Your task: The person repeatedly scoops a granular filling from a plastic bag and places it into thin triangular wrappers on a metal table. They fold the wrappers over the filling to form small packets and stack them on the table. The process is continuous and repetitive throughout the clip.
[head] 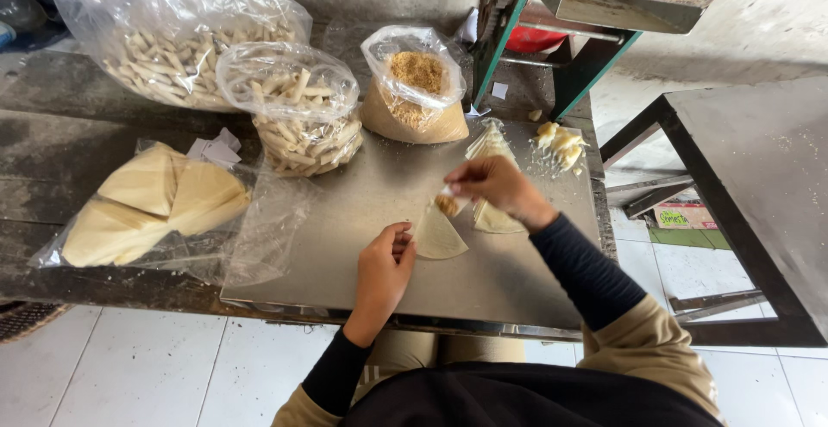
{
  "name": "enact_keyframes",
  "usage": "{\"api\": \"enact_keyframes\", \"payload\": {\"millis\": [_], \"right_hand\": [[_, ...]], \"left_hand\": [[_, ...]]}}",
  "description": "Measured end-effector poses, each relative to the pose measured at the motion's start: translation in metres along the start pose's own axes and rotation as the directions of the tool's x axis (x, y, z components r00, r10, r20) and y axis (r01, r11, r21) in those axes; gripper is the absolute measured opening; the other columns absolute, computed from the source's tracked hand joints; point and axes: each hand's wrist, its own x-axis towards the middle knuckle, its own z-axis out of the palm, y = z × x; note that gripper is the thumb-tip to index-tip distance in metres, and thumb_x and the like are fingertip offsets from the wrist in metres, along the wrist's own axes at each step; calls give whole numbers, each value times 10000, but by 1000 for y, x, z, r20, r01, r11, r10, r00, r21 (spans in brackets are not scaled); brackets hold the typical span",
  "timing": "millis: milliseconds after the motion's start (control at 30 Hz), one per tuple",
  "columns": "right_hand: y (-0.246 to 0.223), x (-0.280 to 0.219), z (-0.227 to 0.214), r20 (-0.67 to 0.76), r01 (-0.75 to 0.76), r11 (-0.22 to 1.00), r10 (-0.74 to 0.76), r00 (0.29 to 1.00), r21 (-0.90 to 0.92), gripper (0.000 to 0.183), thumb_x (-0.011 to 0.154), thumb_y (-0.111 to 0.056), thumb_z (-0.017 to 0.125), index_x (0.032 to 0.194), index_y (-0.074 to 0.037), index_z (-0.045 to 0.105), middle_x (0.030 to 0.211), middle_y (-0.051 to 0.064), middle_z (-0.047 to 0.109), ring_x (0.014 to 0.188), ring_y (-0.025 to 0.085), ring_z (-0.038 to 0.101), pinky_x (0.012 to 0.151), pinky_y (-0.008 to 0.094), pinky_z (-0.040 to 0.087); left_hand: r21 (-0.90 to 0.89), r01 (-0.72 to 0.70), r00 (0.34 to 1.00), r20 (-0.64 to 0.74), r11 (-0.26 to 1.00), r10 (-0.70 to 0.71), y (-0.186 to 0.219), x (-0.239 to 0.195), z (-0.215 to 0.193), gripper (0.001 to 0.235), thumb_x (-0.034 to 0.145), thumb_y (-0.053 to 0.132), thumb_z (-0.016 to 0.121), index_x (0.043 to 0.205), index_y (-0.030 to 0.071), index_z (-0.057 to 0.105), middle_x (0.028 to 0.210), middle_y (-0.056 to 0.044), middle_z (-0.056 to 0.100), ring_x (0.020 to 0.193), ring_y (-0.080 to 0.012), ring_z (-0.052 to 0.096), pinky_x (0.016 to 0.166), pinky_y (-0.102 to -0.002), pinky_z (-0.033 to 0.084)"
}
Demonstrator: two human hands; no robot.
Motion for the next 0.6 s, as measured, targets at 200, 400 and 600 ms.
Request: {"api": "enact_keyframes", "payload": {"millis": [200,400,600], "right_hand": [[33,-9,50,-26,247,966,-250,968,-77,147,893,-45,749,1031,-5,778,965,91,793,873,136,738,786,278,611],[19,-22,57,14,463,785,-503,864,-413,128,882,-37,734,1005,-8,755,921,116,764,821,224,758,733,310,602],[3,-40,66,141,552,524,-630,764,-649,249,850,-3,653,1083,-20,740,1021,121,731,866,295,728,752,360,597]], "left_hand": [[1,-23,999,-33,1000,23,-2,-3,4,298,898,47,713,1187,-9,667,960,-127,773,756,-188,778,641,-282,613],[21,-47,998,-44,999,48,-5,-5,6,302,888,43,720,1181,-12,668,952,-132,768,750,-192,772,649,-282,616],[46,-63,997,-42,997,65,-6,-5,6,302,888,46,717,1181,-10,676,953,-129,769,756,-189,769,665,-284,615]]}}
